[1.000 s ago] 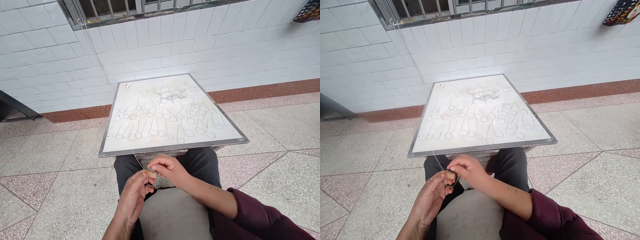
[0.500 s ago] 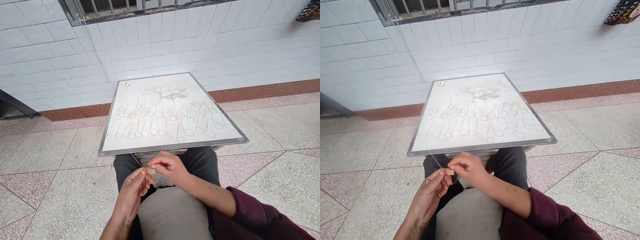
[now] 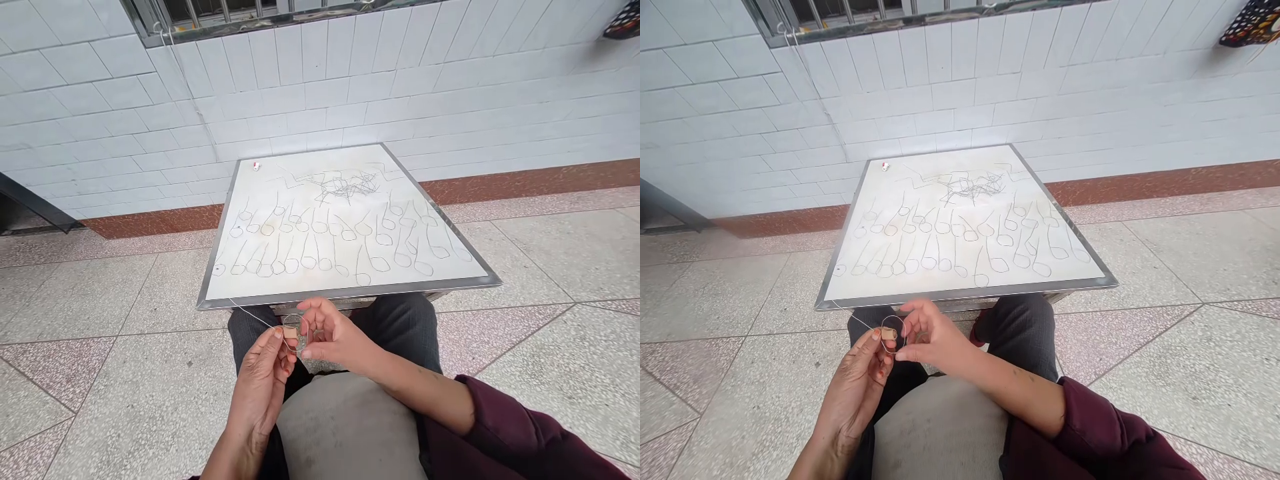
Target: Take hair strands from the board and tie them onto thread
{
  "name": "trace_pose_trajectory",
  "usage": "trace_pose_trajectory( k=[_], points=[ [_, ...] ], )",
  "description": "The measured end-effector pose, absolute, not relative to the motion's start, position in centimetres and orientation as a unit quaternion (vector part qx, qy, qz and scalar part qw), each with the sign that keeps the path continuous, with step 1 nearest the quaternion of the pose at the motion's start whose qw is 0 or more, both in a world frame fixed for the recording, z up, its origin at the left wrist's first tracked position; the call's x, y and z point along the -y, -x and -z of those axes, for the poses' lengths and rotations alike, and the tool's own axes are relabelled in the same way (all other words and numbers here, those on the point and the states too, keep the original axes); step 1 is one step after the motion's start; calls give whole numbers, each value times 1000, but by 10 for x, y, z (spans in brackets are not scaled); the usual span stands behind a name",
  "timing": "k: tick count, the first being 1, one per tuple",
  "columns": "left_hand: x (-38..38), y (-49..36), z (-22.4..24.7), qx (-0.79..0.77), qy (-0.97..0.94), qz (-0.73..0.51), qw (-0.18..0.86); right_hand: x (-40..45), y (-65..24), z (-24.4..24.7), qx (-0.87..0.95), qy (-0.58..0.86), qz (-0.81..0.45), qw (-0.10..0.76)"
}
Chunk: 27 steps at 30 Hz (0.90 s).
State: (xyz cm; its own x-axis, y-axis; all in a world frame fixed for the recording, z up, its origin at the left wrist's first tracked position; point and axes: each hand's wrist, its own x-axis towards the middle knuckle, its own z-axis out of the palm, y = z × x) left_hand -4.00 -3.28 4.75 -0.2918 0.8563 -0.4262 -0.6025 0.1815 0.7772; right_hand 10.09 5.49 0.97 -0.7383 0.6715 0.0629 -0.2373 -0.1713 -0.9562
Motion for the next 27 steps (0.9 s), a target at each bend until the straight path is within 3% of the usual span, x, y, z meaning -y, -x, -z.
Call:
trace_pose_trajectory(
  k=[9,27],
  points=[
    [28,35,-44,-479,-84,-666,565,-46,-87,-5,525,181,-756,347],
    [29,34,-47,-504,-66,-645,571,-46,-90,-7,439,186,-810,342]
  ],
)
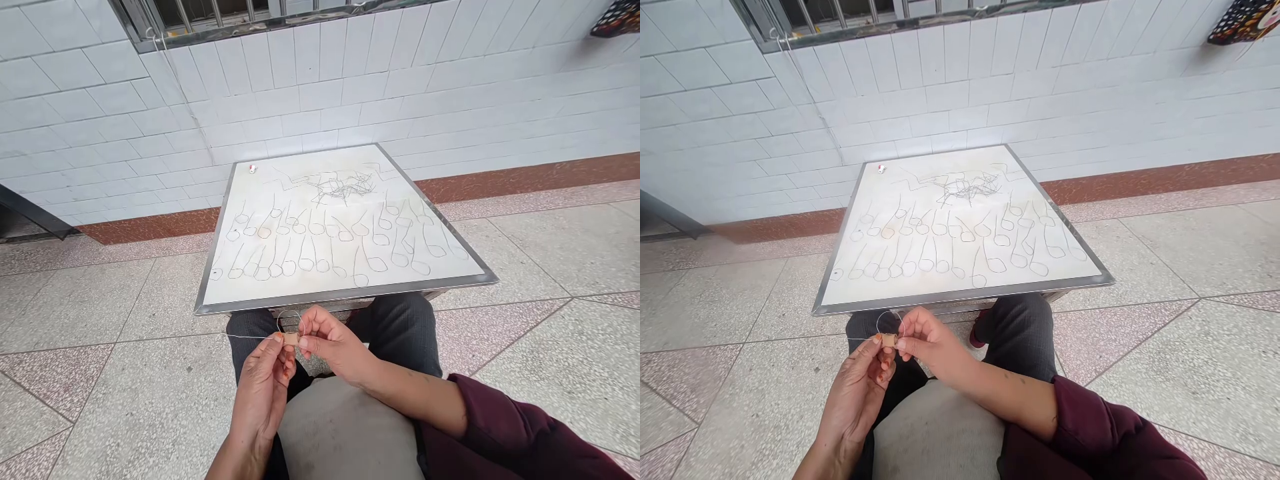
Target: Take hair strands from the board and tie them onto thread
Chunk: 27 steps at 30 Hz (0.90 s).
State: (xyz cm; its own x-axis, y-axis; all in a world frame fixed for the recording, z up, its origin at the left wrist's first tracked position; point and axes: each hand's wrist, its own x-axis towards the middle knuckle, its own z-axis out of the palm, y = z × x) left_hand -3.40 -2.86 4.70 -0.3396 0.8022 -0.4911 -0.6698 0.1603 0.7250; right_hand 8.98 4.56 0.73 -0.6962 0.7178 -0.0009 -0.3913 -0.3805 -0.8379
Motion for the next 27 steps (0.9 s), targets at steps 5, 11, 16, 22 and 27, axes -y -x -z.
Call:
trace_pose_trajectory(
  k=[5,11,16,22,27],
  points=[
    [31,34,-47,-509,-59,-637,575,-44,-91,-8,401,195,-831,332],
    [34,35,-45,-508,-58,-625,589,-45,-92,-12,394,211,-841,304],
    [35,38,-44,-510,-102,-634,572,-48,-94,-13,431,195,-831,292],
    [37,39,-45,-512,-121,-615,587,-48,-96,-11,455,192,-815,303],
    [36,40,-48,-510,-144,-612,587,-48,-94,-14,452,225,-803,318]
  ],
)
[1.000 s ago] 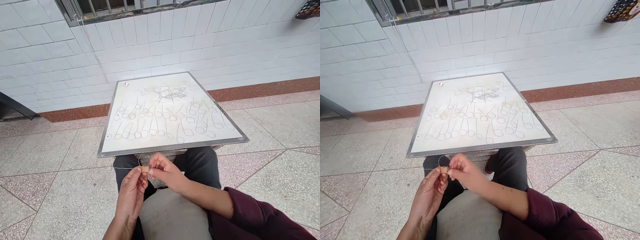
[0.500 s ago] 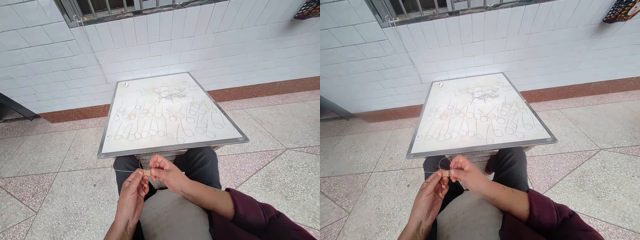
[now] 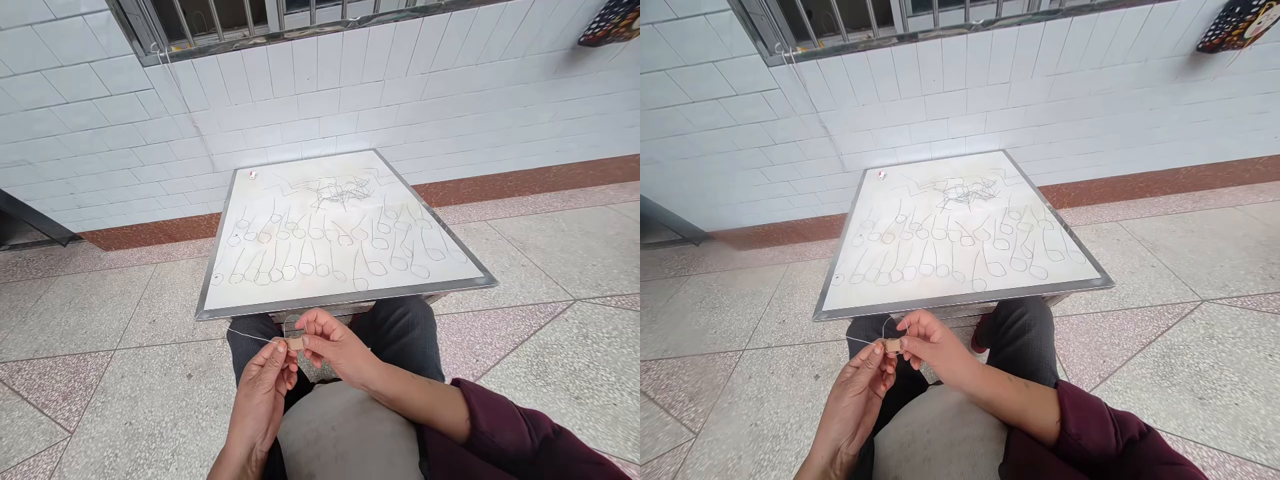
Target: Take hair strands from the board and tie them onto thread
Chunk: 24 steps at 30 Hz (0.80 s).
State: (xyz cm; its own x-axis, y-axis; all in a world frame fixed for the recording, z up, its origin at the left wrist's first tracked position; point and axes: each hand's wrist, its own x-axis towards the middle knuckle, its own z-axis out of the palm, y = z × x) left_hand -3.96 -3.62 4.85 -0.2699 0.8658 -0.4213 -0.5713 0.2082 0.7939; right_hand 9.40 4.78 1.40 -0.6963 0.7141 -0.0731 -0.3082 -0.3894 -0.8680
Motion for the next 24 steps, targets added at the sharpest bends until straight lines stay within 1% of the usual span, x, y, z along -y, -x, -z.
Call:
trace_pose_trajectory(
  k=[7,13,16,24],
  points=[
    [35,41,-46,-527,-171,-614,563,-49,-92,-11,472,243,-781,330],
    [35,39,-38,-537,-212,-617,536,-48,-92,-9,481,260,-774,319],
    [34,41,-36,-540,-212,-625,523,-48,-93,-9,515,255,-757,312],
    [35,42,-42,-567,-253,-589,518,-54,-97,-13,621,256,-628,393]
  ],
)
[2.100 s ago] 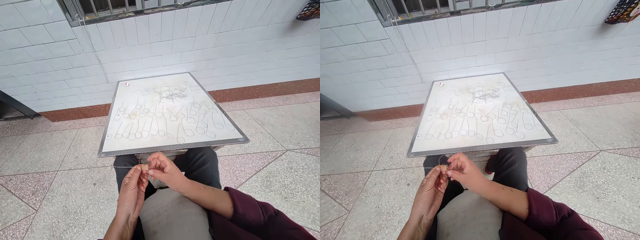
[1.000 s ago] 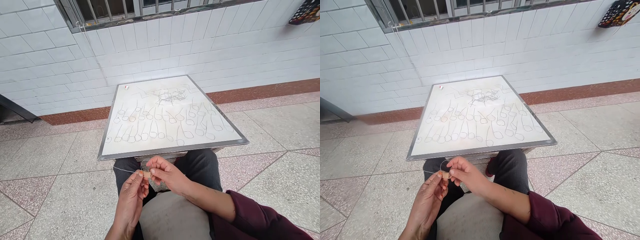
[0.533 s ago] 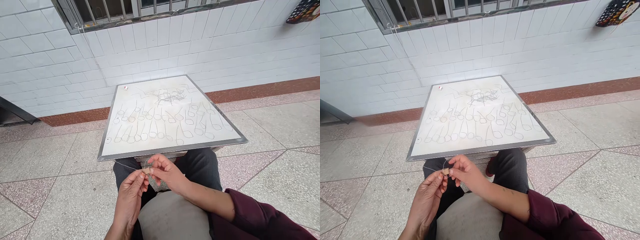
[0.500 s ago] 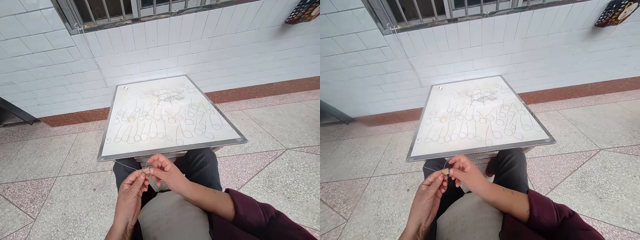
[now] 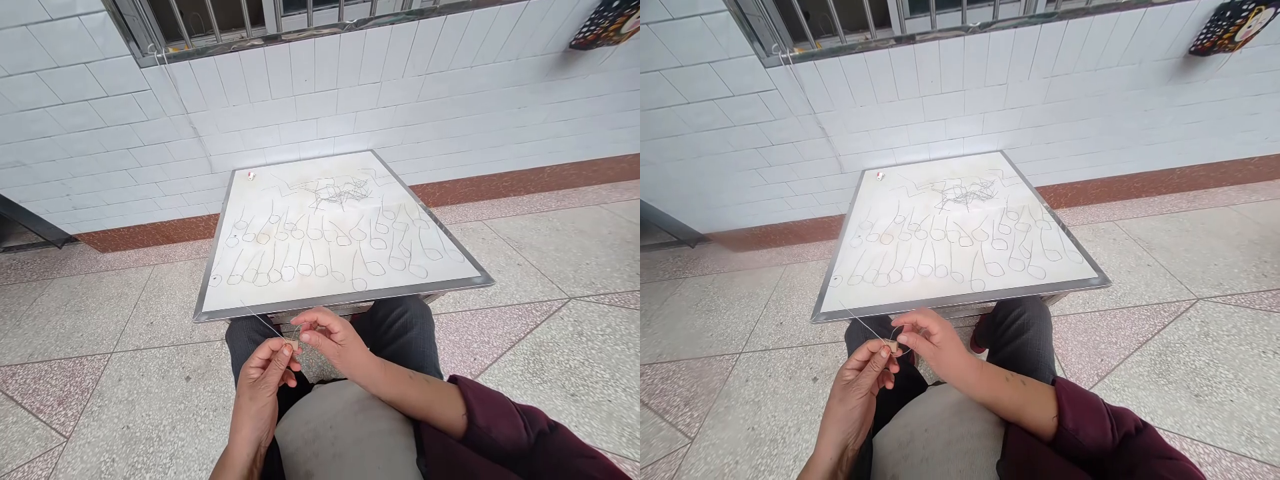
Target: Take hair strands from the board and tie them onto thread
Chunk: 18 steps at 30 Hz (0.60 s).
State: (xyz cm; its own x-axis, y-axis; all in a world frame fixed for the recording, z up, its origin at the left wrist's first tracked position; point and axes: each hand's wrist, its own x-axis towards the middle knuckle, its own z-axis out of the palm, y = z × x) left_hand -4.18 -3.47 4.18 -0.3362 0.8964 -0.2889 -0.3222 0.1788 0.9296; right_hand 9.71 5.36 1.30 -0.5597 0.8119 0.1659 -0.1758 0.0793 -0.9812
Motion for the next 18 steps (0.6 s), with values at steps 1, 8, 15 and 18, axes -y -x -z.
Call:
trace_pose_trajectory(
  k=[1,8,15,18],
  points=[
    [35,41,-43,-569,-260,-585,517,-54,-97,-13,626,257,-618,401],
    [33,40,-45,-572,-263,-577,520,-52,-96,-13,631,260,-592,430],
    [33,40,-40,-561,-262,-577,532,-52,-95,-13,629,283,-586,425],
    [34,40,-39,-566,-264,-570,533,-51,-94,-11,629,288,-588,419]
  ],
)
